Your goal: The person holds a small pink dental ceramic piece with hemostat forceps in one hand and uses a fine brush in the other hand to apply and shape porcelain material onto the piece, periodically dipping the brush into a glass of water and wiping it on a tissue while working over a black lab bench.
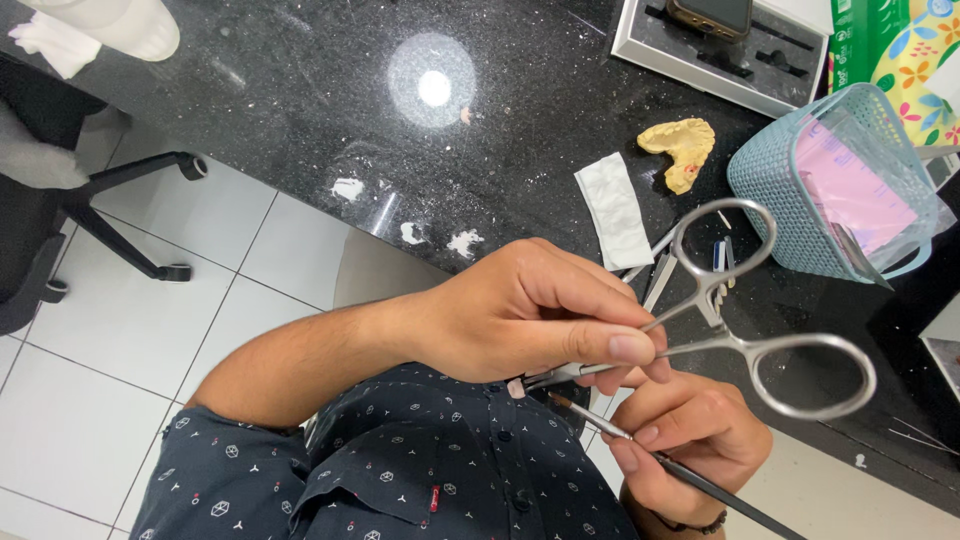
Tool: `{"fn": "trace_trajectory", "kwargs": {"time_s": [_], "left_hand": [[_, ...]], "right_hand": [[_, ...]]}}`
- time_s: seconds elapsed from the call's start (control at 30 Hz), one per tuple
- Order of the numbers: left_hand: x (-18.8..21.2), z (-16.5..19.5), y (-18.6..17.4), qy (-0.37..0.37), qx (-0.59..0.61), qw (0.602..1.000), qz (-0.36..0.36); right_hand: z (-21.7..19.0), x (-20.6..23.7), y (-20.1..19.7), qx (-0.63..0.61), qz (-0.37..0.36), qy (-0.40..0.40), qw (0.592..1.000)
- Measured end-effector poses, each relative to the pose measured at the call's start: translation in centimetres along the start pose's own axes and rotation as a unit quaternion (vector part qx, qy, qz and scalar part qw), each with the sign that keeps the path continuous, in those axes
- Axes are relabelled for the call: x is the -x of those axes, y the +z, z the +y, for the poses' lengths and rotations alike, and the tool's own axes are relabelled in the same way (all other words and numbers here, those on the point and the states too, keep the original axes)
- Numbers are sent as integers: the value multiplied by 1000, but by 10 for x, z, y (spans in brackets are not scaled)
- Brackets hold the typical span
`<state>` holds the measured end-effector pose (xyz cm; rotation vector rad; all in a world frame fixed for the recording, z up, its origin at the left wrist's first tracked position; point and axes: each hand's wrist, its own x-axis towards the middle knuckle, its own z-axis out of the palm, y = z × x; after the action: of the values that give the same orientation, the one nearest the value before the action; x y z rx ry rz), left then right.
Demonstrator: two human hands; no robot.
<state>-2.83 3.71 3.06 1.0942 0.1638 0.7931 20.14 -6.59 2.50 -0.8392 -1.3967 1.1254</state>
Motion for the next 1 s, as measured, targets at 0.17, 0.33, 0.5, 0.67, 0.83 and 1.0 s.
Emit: {"fn": "trace_trajectory", "kwargs": {"time_s": [0.17,0.33,0.5,0.67,0.83,1.0], "left_hand": [[-5,-9,1,-59,101,990,74],[-5,-17,-6,-98,161,978,85],[-6,-27,-7,-66,234,963,119],[-8,-27,-8,-33,120,966,228],[-12,-24,-3,-46,27,943,328],[-15,-25,-1,-55,-32,935,349]], "right_hand": [[-4,-2,-2,5,-31,-13,999],[1,-5,-3,30,-76,-37,996],[6,-1,0,31,-21,-61,997],[26,-3,-5,-4,134,-79,988],[39,-29,-20,-47,158,-56,985],[36,-65,-25,34,122,15,992]]}}
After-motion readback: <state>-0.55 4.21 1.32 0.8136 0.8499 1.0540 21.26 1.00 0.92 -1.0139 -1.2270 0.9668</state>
